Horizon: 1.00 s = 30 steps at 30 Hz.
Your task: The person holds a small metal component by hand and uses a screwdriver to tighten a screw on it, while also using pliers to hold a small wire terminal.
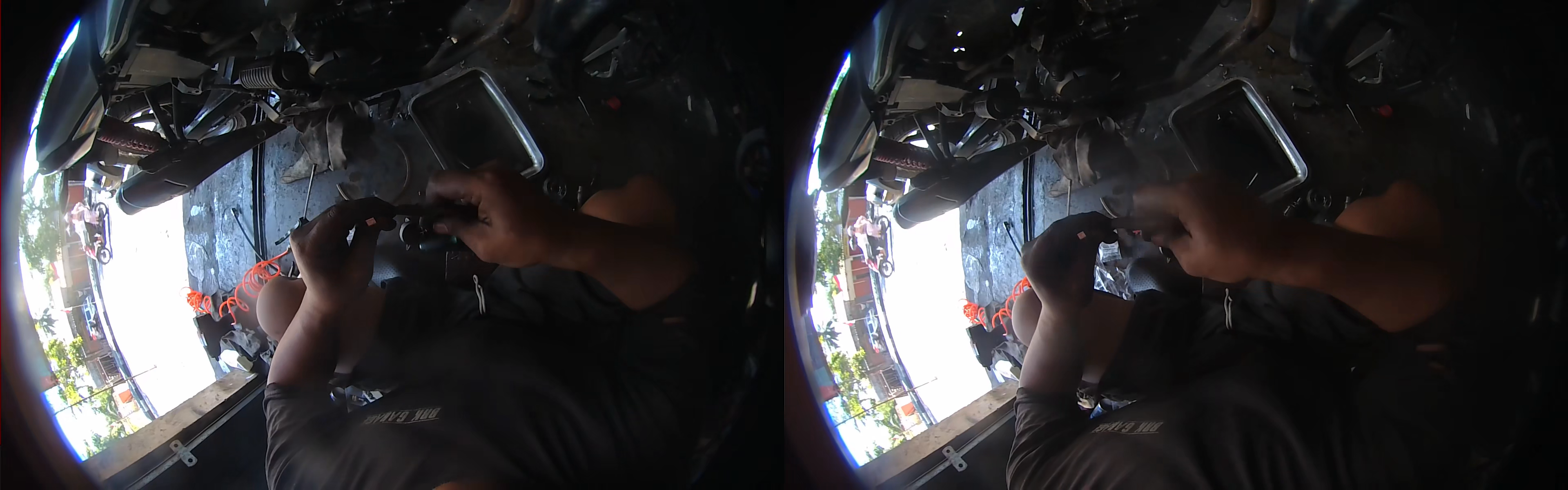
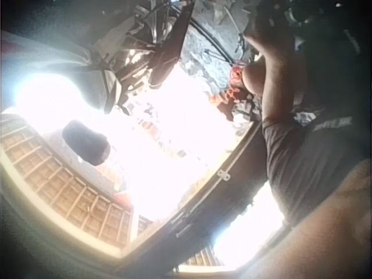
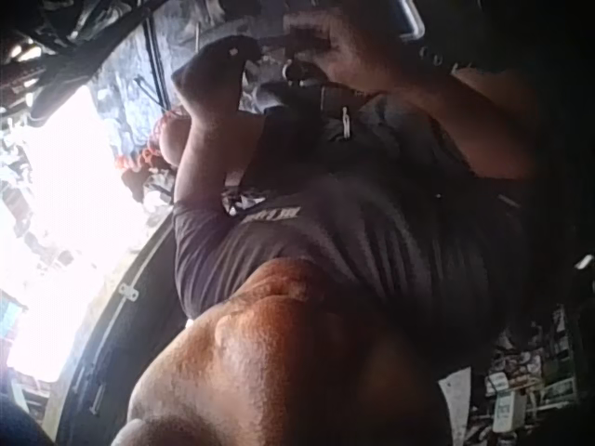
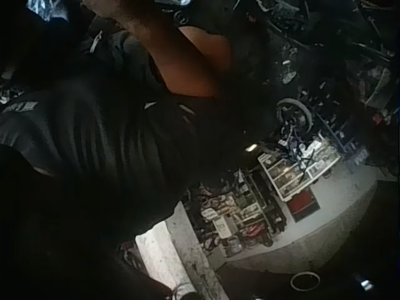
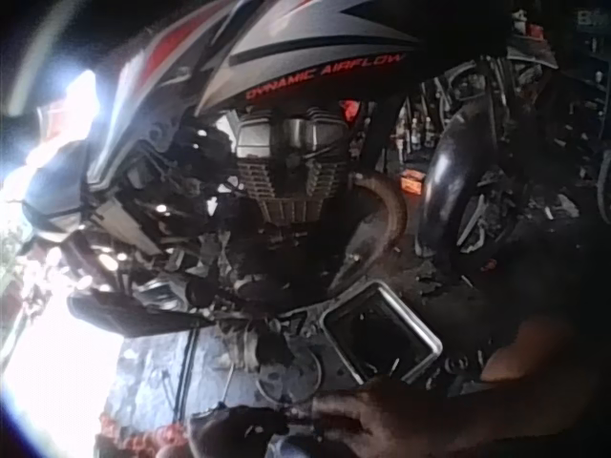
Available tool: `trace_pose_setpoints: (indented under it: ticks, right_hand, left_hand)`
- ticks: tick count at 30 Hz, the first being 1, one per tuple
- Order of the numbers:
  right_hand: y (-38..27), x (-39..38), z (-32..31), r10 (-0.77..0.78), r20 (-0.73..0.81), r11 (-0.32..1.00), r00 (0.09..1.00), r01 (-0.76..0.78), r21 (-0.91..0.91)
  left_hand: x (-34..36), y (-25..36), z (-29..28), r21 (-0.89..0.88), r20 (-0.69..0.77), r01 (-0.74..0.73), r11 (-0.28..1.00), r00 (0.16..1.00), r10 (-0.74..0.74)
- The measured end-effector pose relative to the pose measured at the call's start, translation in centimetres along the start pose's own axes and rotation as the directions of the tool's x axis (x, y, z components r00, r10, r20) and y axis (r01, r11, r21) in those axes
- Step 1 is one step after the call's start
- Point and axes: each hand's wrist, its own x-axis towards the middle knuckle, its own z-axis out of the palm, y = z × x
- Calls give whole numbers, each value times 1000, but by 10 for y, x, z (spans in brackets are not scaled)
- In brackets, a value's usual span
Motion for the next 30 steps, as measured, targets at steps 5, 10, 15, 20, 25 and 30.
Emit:
trace_pose_setpoints:
  ticks: [5, 10, 15, 20, 25, 30]
  right_hand:
    - [-9, 5, 6, -260, 19, 842, 965, 236, -484]
    - [-3, -5, 11, -169, -6, 927, 986, 158, -339]
    - [33, -30, 12, 352, 44, 893, 935, -350, 282]
    - [15, -16, 1, -225, 133, 765, 965, 259, -589]
    - [30, -16, 7, 170, 10, 968, 985, -165, -187]
    - [13, -9, 8, 489, 123, 799, 864, -500, 334]
  left_hand:
    - [4, 11, -12, 19, 45, 145, 989, 988, -146]
    - [5, -3, -12, 67, -31, -231, 971, 972, 234]
    - [-4, -13, -3, 47, -81, -406, 913, 909, 408]
    - [-2, -9, -8, -78, -52, -210, 974, 977, 207]
    - [0, -19, -7, 24, -97, -344, 939, 934, 344]
    - [-6, -15, -12, 36, -35, -305, 952, 951, 307]
